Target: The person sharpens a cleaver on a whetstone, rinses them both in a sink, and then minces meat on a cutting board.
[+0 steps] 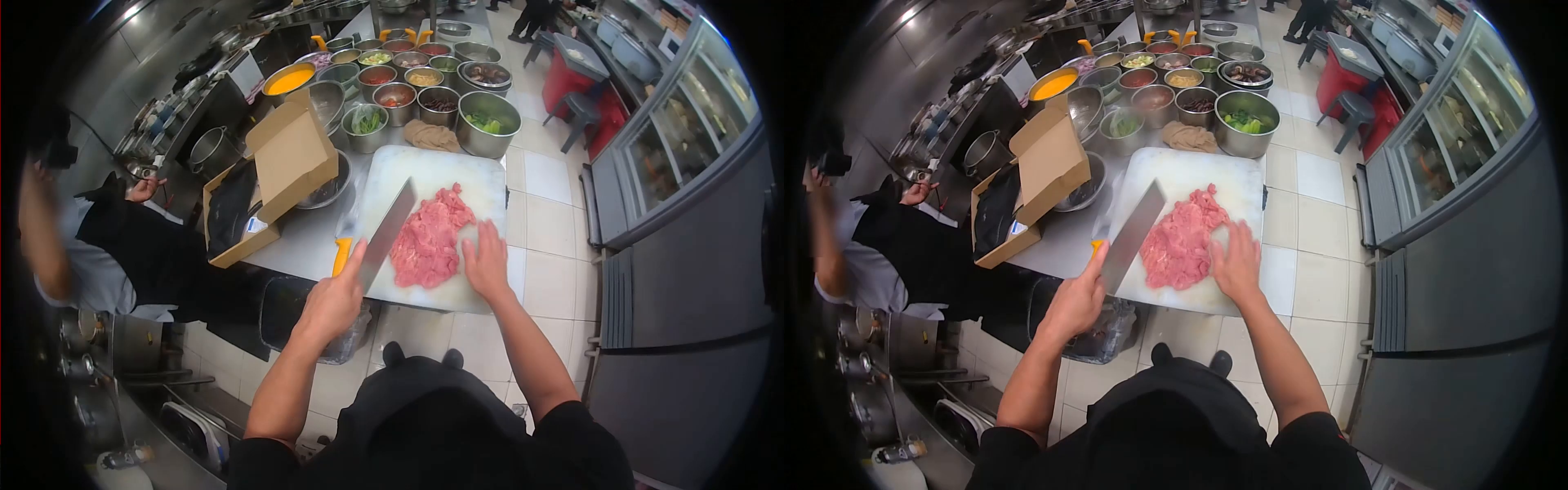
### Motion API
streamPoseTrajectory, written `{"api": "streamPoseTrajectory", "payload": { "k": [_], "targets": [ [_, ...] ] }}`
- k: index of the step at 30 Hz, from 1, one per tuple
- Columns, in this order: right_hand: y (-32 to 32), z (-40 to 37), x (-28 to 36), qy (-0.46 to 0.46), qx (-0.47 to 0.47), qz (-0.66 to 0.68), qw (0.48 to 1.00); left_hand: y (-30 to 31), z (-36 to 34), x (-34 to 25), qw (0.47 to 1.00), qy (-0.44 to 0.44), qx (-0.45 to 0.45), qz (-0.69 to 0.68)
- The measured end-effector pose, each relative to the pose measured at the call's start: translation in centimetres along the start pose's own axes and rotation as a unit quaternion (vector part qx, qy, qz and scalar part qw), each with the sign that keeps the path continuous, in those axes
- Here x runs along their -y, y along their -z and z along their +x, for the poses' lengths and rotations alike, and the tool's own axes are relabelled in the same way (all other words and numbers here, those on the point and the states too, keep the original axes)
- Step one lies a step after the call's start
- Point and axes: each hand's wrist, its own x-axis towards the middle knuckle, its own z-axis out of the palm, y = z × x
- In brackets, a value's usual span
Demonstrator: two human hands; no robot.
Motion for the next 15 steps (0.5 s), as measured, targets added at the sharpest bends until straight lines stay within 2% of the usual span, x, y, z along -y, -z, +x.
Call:
{"api": "streamPoseTrajectory", "payload": {
  "k": [1,4,7,9,12,15],
  "targets": [
    [-1.5,-0.9,-2.8,-0.003,-0.014,-0.016,1.000,0.3,0.0,-1.8,0.999,-0.025,-0.016,-0.011],
    [-2.5,-2.2,-4.3,0.024,-0.042,-0.037,0.998,-3.2,1.7,-4.5,0.998,-0.028,-0.041,0.026],
    [-2.4,-2.8,-4.4,0.036,-0.052,-0.005,0.998,-6.9,5.5,-1.7,0.985,-0.002,0.073,0.156],
    [-2.3,-2.6,-4.9,0.030,-0.072,0.037,0.996,-4.6,5.4,-3.0,0.991,-0.039,0.010,0.130],
    [-2.3,-2.2,-5.0,0.040,-0.088,0.083,0.992,-4.2,3.3,-4.9,0.992,-0.022,-0.112,0.049],
    [-2.4,-2.9,-4.9,0.037,-0.082,0.075,0.993,-6.7,3.9,-1.8,0.984,0.011,0.050,0.173]
  ]
}}
